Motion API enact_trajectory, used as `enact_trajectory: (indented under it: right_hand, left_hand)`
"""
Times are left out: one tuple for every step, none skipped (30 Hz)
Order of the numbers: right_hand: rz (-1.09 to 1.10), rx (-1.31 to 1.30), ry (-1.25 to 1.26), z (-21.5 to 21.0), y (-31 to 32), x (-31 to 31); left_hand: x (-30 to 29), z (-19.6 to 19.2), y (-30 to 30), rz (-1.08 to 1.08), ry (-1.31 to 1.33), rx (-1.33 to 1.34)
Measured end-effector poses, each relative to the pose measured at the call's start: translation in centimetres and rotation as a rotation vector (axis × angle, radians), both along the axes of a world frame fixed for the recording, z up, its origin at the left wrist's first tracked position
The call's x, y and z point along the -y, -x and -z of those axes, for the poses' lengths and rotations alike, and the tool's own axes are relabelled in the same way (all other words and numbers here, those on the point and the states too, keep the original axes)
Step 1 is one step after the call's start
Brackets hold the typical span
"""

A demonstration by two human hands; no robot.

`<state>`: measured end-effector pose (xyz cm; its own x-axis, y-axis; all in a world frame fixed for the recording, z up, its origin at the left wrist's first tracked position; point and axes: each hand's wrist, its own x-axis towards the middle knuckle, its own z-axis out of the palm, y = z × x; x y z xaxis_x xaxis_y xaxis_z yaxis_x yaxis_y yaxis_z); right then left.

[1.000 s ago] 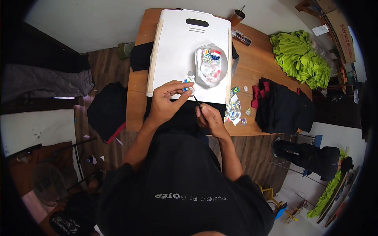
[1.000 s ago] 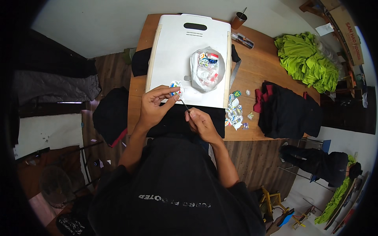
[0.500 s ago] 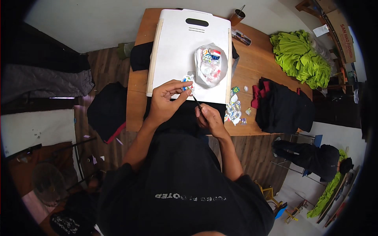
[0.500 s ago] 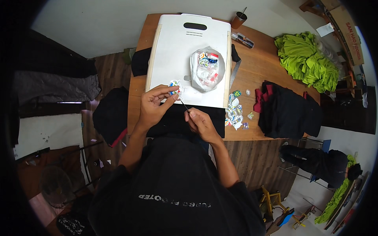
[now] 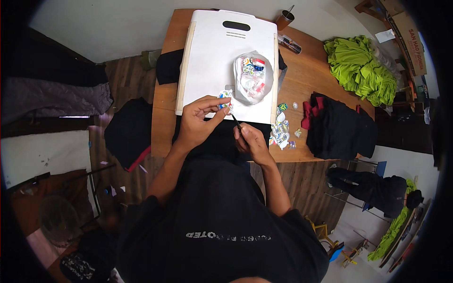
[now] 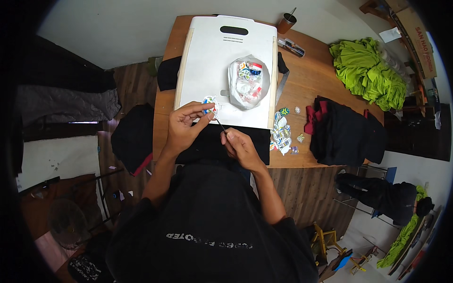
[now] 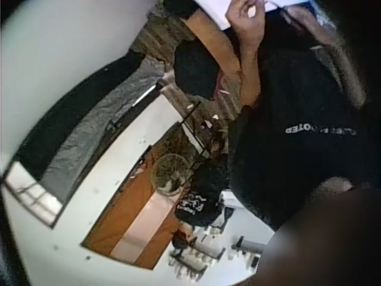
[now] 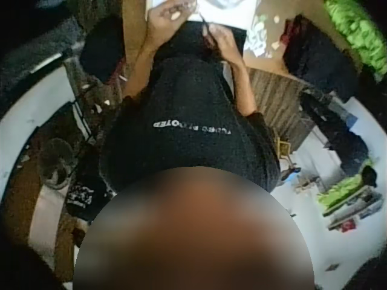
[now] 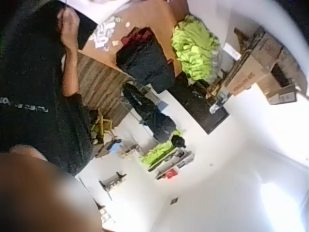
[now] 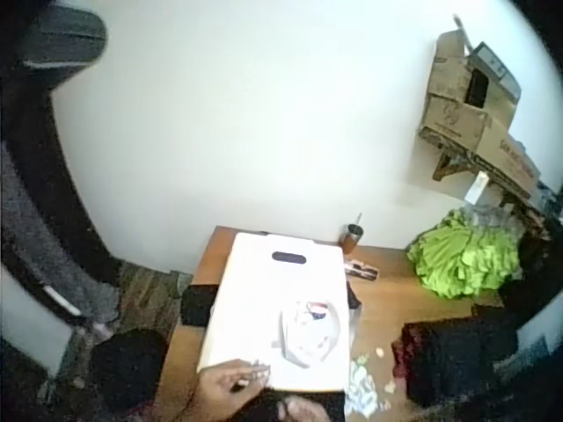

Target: Preparing a t-shirt and applying a heat transfer design using a heat press.

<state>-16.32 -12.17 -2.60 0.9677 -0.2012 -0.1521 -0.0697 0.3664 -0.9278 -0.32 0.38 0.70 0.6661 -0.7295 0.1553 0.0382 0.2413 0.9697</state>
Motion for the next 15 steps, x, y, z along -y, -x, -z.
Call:
enact_trajectory:
  right_hand:
    - [0.000, 0.000, 0.000, -0.03, -0.02, -0.01]
    - [-0.001, 0.006, -0.001, -0.05, -0.03, -0.02]
    - [-0.002, 0.013, -0.002, -0.06, -0.05, -0.02]
    - [-0.002, 0.013, -0.002, -0.03, -0.05, -0.01]
    - [-0.001, 0.015, 0.005, 0.05, -0.04, 0.01]
    - [-0.001, 0.018, 0.011, 0.10, -0.04, 0.03]
    - [-0.002, 0.018, 0.011, 0.11, -0.03, 0.04]
    - [-0.004, 0.015, 0.008, 0.11, -0.02, 0.06]
    - [-0.005, 0.011, 0.006, 0.11, -0.02, 0.08]
    - [-0.006, 0.011, 0.006, 0.16, -0.01, 0.10]
    - [-0.005, 0.016, 0.009, 0.24, 0.01, 0.11]
    - [-0.004, 0.020, 0.013, 0.28, 0.03, 0.11]
    - [-0.004, 0.020, 0.013, 0.24, 0.04, 0.11]
    - [-0.004, 0.021, 0.012, 0.18, 0.01, 0.11]
    - [-0.005, 0.021, 0.012, 0.14, -0.02, 0.10]
  left_hand:
    - [0.00, 0.00, -0.01, 0.000, 0.001, 0.002]
    - [-0.02, -0.01, -0.02, 0.000, 0.001, 0.002]
    - [-0.04, -0.02, -0.04, 0.002, -0.003, 0.002]
    - [-0.06, -0.04, -0.05, 0.003, -0.008, 0.002]
    - [-0.06, 0.01, -0.03, 0.002, -0.008, 0.002]
    - [-0.06, 0.10, -0.02, -0.001, -0.010, 0.000]
    - [-0.06, 0.14, 0.01, -0.003, -0.012, -0.002]
    - [-0.03, 0.11, 0.02, -0.004, -0.012, -0.002]
    - [0.00, 0.04, 0.05, -0.006, -0.011, -0.002]
    - [0.03, 0.00, 0.06, -0.008, -0.011, -0.002]
    - [0.02, -0.01, 0.06, -0.008, -0.011, -0.002]
    - [0.01, -0.02, 0.05, -0.008, -0.013, 0.001]
    - [0.00, -0.03, 0.05, -0.009, -0.016, 0.005]
    - [0.01, -0.01, 0.03, -0.009, -0.016, 0.005]
    - [0.01, 0.02, 0.02, -0.010, -0.009, 0.005]
